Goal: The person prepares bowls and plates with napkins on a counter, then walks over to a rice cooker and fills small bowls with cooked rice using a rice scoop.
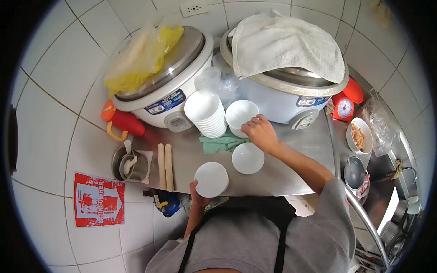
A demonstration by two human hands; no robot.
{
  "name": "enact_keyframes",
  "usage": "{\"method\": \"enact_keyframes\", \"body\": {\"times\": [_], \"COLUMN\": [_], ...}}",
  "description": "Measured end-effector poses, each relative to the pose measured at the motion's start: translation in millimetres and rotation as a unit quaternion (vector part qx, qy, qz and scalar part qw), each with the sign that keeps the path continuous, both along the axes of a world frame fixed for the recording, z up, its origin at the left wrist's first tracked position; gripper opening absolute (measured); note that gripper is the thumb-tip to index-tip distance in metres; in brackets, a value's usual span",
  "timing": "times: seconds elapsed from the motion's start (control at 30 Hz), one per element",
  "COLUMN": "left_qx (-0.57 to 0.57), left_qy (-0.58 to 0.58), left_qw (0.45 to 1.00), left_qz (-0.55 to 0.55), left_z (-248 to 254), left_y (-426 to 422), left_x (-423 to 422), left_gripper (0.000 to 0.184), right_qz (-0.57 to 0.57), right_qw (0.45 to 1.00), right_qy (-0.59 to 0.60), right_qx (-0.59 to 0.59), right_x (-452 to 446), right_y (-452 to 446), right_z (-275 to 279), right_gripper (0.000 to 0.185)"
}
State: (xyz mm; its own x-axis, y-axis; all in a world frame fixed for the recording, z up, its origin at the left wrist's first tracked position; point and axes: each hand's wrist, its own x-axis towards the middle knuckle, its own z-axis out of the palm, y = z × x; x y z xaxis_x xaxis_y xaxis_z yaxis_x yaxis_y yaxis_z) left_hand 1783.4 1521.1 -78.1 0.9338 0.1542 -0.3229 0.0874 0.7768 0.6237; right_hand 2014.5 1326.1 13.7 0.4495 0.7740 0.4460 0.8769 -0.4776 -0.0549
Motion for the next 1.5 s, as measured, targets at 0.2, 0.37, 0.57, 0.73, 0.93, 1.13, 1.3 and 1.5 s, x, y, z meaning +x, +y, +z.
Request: {"method": "enact_keyframes", "body": {"times": [0.2,0.37,0.57,0.73,0.93,1.13,1.3,1.5], "left_qx": [0.025,-0.045,0.055,0.034,0.013,0.04,0.054,0.054], "left_qy": [0.0,-0.218,-0.218,-0.19,-0.19,-0.194,-0.214,-0.121], "left_qw": [0.996,0.968,0.943,0.927,0.941,0.939,0.94,0.95], "left_qz": [0.087,0.119,0.245,0.322,0.28,0.282,0.261,0.281], "left_z": [12,45,66,62,48,57,61,70], "left_y": [-21,-11,7,-9,-15,-19,-27,-34], "left_x": [-12,-31,-42,-34,-33,-20,-1,16], "left_gripper": [0.074,0.085,0.084,0.081,0.082,0.083,0.082,0.088], "right_qz": [0.009,0.297,0.316,0.246,-0.202,-0.119,-0.217,-0.314], "right_qw": [0.992,0.939,0.941,0.964,0.928,0.991,0.972,0.932], "right_qy": [0.026,0.057,0.12,0.101,-0.298,0.016,-0.081,-0.161], "right_qx": [0.123,0.164,0.011,0.03,0.097,0.054,0.045,0.086], "right_x": [-26,-85,-103,-84,152,265,256,161], "right_y": [4,30,63,55,-47,-110,-104,-135], "right_z": [55,28,-53,-2,199,195,192,280], "right_gripper": [0.007,0.014,0.017,0.024,0.042,0.041,0.036,0.038]}}
